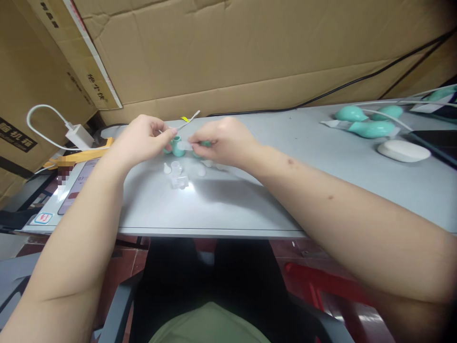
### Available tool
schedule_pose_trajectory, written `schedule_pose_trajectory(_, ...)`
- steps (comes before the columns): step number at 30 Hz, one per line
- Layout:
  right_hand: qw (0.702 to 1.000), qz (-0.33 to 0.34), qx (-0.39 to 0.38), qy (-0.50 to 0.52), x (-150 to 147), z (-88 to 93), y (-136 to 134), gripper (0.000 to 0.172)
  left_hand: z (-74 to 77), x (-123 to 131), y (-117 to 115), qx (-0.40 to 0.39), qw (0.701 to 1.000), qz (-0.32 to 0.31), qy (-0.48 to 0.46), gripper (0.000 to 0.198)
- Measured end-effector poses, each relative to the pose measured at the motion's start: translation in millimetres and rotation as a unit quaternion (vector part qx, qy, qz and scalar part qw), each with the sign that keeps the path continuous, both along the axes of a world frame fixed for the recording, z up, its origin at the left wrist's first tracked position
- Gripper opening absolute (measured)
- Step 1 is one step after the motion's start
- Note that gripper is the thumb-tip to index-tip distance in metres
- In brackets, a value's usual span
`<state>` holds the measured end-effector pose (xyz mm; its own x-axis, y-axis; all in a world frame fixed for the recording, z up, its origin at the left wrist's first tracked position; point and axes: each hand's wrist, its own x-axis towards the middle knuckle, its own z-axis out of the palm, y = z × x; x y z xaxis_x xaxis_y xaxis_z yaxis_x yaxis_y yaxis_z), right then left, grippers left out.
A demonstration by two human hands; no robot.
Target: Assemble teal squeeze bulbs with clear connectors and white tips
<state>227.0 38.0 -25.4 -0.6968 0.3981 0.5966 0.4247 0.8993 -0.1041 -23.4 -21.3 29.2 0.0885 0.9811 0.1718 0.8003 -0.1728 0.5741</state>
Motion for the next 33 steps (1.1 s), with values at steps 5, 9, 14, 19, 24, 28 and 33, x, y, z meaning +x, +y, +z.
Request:
schedule_pose_trajectory(5, 0.992, -0.068, 0.078, 0.07, 7, -3.4, 1, 0.031, -7.2, 2, 5, -0.046, 0.976, -0.079, -0.197, 0.05)
schedule_pose_trajectory(9, 0.994, -0.015, 0.067, 0.09, 8, -7.3, 3, 0.03, -16.4, 5, 11, -0.064, 0.943, -0.098, -0.31, 0.036)
schedule_pose_trajectory(14, 0.971, 0.108, -0.106, 0.188, 7, -7.4, 6, 0.019, -20.2, 6, 11, -0.046, 0.937, -0.121, -0.324, 0.039)
schedule_pose_trajectory(19, 0.908, 0.102, -0.268, 0.307, -1, -1.7, -2, 0.013, -22.6, 8, 11, -0.016, 0.935, -0.156, -0.318, 0.039)
schedule_pose_trajectory(24, 0.881, 0.093, -0.301, 0.354, -6, -0.8, -5, 0.009, -31.3, 11, 17, -0.004, 0.921, -0.167, -0.352, 0.045)
schedule_pose_trajectory(28, 0.875, 0.088, -0.311, 0.361, -7, -2.0, -8, 0.015, -32.2, 13, 18, 0.003, 0.922, -0.157, -0.354, 0.045)
schedule_pose_trajectory(33, 0.883, 0.079, -0.305, 0.348, -5, 1.6, -15, 0.013, -25.7, 17, 11, -0.006, 0.933, -0.114, -0.34, 0.045)
